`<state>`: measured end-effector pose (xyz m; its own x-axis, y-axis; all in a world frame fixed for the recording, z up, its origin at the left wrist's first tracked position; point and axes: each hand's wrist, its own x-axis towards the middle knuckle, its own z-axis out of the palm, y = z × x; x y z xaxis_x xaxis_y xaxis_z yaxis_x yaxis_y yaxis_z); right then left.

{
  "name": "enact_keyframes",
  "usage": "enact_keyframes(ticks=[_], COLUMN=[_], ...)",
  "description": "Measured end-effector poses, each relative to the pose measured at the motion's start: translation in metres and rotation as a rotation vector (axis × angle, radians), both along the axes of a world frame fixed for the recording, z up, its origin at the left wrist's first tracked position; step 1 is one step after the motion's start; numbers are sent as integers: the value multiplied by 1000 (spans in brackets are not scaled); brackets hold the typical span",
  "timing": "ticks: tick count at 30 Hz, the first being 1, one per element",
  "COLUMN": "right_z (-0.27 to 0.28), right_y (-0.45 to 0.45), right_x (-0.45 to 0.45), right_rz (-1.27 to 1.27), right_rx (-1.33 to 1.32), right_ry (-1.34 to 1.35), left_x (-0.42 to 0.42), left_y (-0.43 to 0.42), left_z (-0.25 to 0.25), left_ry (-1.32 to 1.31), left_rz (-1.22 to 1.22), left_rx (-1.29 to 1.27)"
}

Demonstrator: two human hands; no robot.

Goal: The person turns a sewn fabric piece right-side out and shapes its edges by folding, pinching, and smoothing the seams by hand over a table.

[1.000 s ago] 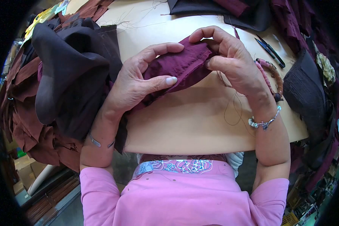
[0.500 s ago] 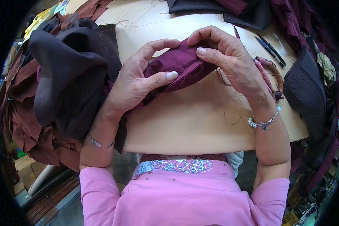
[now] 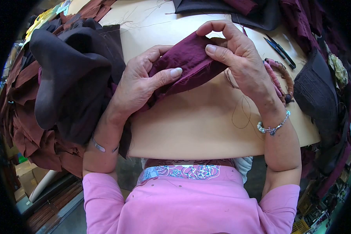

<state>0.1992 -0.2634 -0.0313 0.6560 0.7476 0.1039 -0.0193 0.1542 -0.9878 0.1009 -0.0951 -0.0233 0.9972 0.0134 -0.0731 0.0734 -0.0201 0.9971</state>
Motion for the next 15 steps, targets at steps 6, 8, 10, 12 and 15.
enact_keyframes(ticks=[6,8,10,12,15], right_z=[1,-1,-1,2,2], right_y=[-1,-5,-9,-10,-8], right_x=[4,9,11,12,14], right_rz=[-49,-57,-65,-73,16], right_rx=[-8,-74,-144,-216,-128], right_ry=[2,-88,-199,-330,-155], left_x=[-5,-7,-9,-9,-11], left_y=[-5,-8,-12,-13,-13], left_z=[0,-1,-1,0,-1], left_ry=[-130,-178,-216,-258,-407], left_rz=[15,-16,-26,-74,-71], left_rx=[123,250,332,425,664])
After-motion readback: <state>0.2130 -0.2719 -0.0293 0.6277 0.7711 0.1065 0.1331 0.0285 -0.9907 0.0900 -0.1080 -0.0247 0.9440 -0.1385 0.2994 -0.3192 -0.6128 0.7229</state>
